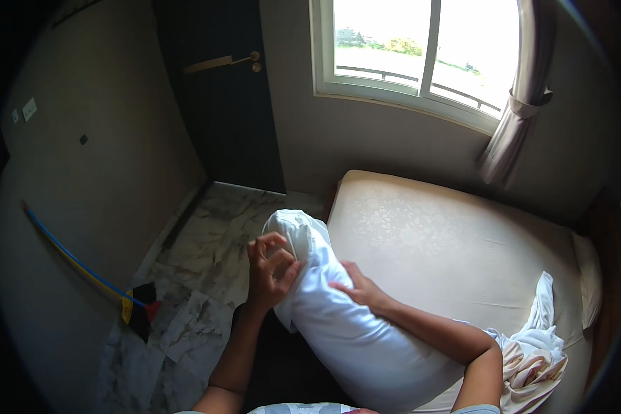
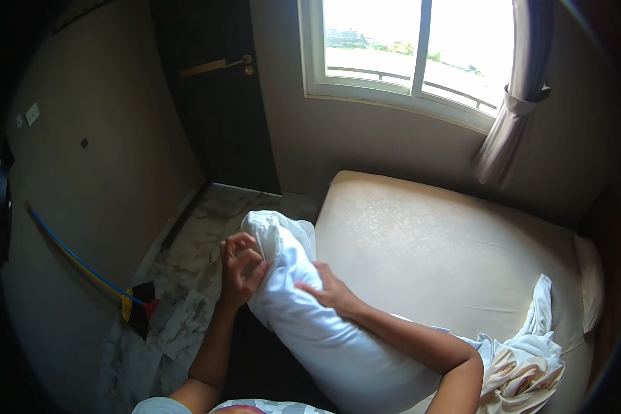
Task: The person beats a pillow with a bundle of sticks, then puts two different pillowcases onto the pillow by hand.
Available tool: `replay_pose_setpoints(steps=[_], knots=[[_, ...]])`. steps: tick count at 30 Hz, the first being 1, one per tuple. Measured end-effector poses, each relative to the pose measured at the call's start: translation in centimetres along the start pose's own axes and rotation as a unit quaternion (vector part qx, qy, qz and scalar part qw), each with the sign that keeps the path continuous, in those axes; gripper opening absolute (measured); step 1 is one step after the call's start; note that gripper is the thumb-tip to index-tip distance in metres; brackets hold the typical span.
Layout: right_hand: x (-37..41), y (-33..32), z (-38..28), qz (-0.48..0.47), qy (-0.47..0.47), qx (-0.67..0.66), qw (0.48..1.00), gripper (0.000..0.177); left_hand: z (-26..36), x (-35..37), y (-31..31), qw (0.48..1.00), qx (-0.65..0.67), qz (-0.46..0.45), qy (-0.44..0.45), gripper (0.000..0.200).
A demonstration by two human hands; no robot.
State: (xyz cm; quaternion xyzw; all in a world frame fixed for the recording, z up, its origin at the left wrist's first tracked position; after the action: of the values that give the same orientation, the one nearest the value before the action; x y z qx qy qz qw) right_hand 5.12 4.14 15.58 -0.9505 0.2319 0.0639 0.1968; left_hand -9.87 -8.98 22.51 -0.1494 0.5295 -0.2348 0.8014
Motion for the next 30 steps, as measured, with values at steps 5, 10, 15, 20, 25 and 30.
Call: replay_pose_setpoints(steps=[5,10,15,20,25,30], knots=[[0.5,4.3,-5.3,-0.247,-0.018,0.089,0.965,0.108,-2.3,-2.6,-3.8,0.935,-0.166,-0.139,-0.281,0.037],[3.0,1.2,-6.6,-0.339,-0.059,0.210,0.915,0.110,-3.3,0.4,-5.0,0.862,-0.341,-0.248,-0.280,0.032],[4.3,0.1,-7.7,-0.273,-0.035,0.179,0.944,0.084,-0.6,1.1,-3.1,0.949,-0.191,-0.129,-0.215,0.018],[3.7,-3.4,-11.2,-0.207,-0.092,0.225,0.948,0.053,6.1,-1.9,-0.4,0.989,0.065,-0.108,-0.081,0.019],[5.6,-7.1,-21.8,-0.242,-0.065,0.410,0.877,0.048,10.2,-3.9,-2.9,0.965,0.257,-0.020,-0.055,0.022],[8.4,-6.0,-20.7,-0.208,-0.068,0.574,0.789,0.036,11.3,0.9,0.1,0.920,0.335,-0.159,-0.124,0.031]])
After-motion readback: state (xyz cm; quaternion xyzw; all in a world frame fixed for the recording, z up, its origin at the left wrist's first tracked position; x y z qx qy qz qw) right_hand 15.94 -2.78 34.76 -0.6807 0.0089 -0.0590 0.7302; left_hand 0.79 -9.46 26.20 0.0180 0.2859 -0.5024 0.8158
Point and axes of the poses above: each hand's wrist, its own x-axis away from the middle knuckle, its own y-axis out of the palm, z = x × y, the point moved 3 cm from there along -x, towards the middle knuckle, and after that the axes turned 10 degrees about -y, right-handed, at the moved point
